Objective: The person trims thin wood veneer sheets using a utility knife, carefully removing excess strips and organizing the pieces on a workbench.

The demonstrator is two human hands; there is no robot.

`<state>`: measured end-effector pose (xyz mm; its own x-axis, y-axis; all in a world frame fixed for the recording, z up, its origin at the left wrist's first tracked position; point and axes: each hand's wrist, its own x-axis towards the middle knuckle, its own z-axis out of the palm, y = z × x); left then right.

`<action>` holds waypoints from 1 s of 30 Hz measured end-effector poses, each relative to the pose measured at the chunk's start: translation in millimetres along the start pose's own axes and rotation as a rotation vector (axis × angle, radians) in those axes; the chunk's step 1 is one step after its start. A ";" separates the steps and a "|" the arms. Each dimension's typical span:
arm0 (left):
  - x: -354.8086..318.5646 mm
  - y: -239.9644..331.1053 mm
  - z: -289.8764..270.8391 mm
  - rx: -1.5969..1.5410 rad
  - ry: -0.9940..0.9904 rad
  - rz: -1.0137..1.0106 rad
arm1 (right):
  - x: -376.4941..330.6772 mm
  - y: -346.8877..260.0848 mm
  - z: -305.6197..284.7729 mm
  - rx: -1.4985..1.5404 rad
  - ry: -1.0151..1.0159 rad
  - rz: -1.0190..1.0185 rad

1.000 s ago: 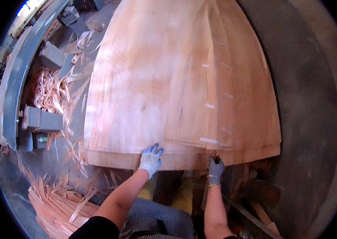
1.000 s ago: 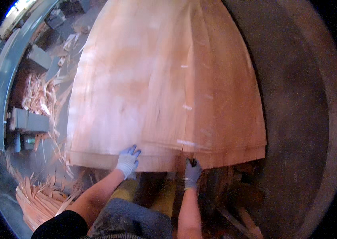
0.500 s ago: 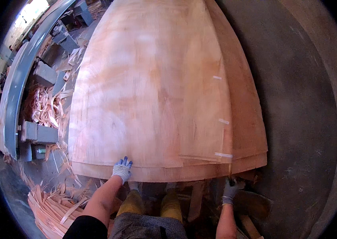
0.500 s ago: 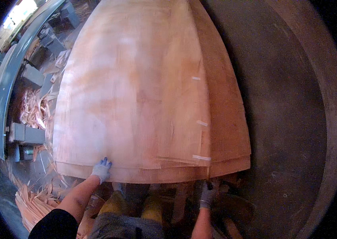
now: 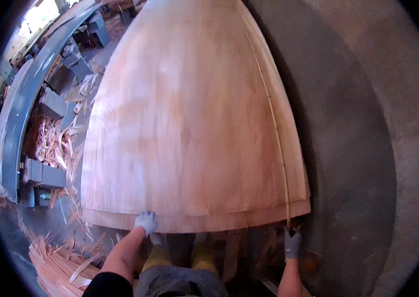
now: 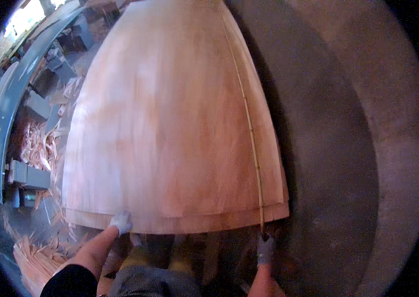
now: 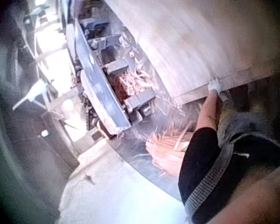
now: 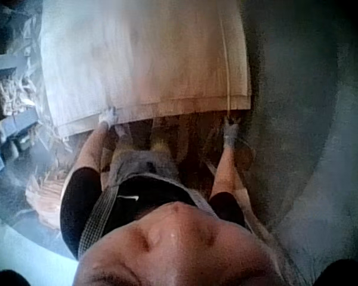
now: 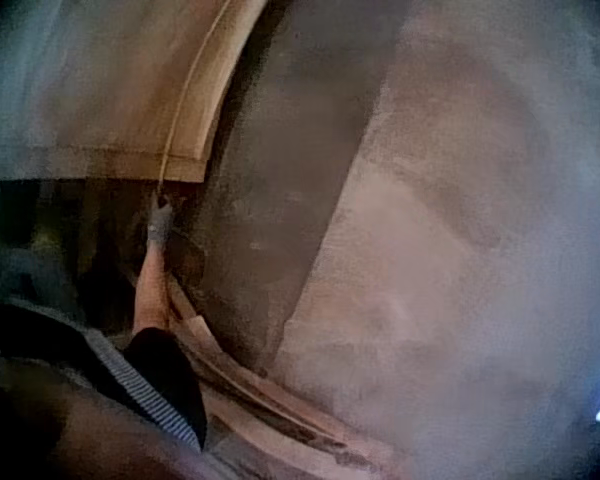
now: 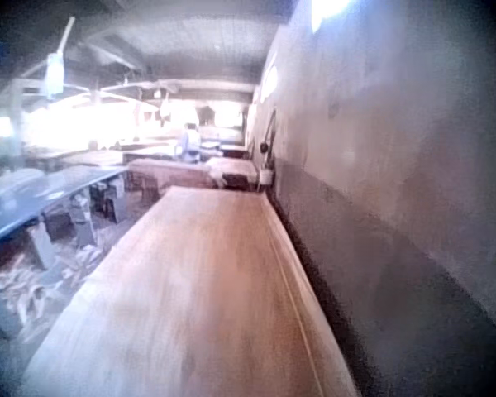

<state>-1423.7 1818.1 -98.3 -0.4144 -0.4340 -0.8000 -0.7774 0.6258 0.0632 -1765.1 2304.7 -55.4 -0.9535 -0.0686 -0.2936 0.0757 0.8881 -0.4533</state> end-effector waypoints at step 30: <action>-333.8 -453.5 -10.7 -1.247 0.903 0.201 | -648.2 -609.2 321.2 0.438 -1.062 -0.926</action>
<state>-937.9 1672.2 146.5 -0.3374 -0.9318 -0.1342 -0.3740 0.0019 0.9274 -1099.5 1662.1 140.8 -0.0684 -0.9876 -0.1416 -0.1632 0.1511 -0.9750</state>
